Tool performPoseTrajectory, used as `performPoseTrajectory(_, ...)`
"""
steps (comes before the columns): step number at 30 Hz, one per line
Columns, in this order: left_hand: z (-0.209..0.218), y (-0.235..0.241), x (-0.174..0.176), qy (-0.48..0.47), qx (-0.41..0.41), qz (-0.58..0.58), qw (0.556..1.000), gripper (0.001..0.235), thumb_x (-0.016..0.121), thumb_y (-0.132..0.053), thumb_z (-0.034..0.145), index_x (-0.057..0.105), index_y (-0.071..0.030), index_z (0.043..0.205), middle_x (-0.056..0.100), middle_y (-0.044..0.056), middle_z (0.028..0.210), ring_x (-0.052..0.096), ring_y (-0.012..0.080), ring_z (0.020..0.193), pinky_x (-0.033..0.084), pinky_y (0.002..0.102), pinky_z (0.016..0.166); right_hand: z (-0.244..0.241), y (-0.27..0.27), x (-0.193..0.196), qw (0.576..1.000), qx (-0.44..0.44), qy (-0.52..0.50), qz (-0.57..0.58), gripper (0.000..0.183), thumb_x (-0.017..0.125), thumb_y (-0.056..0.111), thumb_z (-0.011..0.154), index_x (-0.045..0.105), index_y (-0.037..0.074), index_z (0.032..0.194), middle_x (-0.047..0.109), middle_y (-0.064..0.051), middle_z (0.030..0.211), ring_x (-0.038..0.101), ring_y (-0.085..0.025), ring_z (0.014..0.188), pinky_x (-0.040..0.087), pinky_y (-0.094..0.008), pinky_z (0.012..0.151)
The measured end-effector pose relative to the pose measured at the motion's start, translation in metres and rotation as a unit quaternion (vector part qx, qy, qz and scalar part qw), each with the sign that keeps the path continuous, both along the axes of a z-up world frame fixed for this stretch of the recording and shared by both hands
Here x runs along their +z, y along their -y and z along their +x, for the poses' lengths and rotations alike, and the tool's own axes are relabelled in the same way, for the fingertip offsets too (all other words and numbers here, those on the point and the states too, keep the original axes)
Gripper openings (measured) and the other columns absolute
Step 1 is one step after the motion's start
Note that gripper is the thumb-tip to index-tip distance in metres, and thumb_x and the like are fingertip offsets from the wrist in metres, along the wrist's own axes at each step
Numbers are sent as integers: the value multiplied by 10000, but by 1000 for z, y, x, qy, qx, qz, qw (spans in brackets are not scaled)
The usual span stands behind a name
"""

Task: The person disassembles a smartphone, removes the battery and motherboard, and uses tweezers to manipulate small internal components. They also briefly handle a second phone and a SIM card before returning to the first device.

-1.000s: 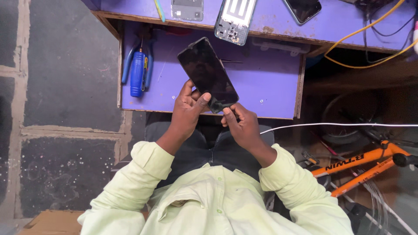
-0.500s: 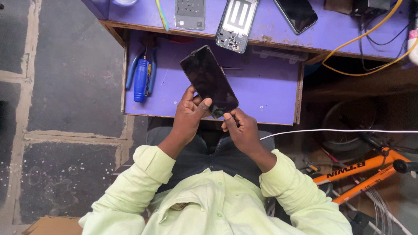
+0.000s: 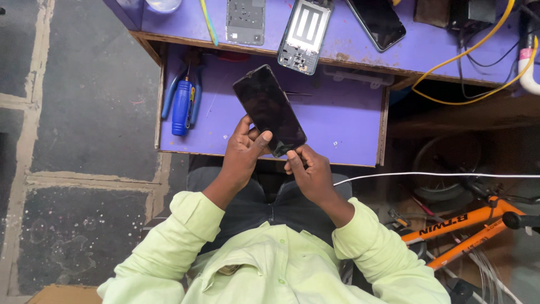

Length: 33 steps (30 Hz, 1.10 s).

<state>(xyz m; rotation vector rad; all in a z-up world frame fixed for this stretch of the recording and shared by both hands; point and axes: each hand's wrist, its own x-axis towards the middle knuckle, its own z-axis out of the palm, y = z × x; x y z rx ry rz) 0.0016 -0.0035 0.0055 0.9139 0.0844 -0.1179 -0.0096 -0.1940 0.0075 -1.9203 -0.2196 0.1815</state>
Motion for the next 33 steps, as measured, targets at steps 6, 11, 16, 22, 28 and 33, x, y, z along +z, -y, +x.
performPoseTrajectory(6,0,-1,1,-9,-5,-10,1000,574,681,-127,998,412,-39,1498,671,136,1281,681,201,1157,577,374,1018,0,0,-2,1000,-7,-21,-8,345,593,315,1048,613,10,887,708,-48,705,682,-98,641,535,-250,598)
performPoseTrajectory(11,1,0,0,-1,-4,-11,1000,585,687,-111,998,409,-36,1507,662,137,1311,662,196,1191,565,364,1028,-1,0,1,1000,-5,-15,-7,343,590,309,1057,614,8,894,702,-51,712,673,-100,644,534,-252,605)
performPoseTrajectory(16,-1,-1,-7,-4,-5,-29,1000,580,689,-104,999,406,-37,1501,652,131,1314,660,207,1190,571,388,1032,-1,-1,3,1000,-11,-18,-22,320,599,282,1055,629,-2,909,708,-55,717,676,-102,641,532,-257,598)
performPoseTrajectory(22,1,-3,-20,46,-3,20,999,549,695,-155,1065,411,-27,1518,556,144,1450,560,236,1369,505,421,1154,-3,-4,7,999,-30,18,-18,232,655,210,1035,657,-4,946,709,-60,745,682,-109,651,539,-261,604)
performPoseTrajectory(28,-1,0,-22,56,-51,-69,995,877,587,-552,1035,121,-106,1628,355,131,1620,475,300,1469,478,489,1186,-4,-8,14,930,-19,302,-208,136,804,100,941,691,70,1010,662,-123,800,635,-304,703,489,-404,660)
performPoseTrajectory(33,-5,-1,-14,69,-37,-131,988,1003,347,-771,982,-13,-159,1691,254,180,1727,469,373,1493,458,500,1232,-17,-11,18,934,39,307,-179,385,815,80,926,684,19,1282,701,-119,914,656,-299,739,531,-391,694)
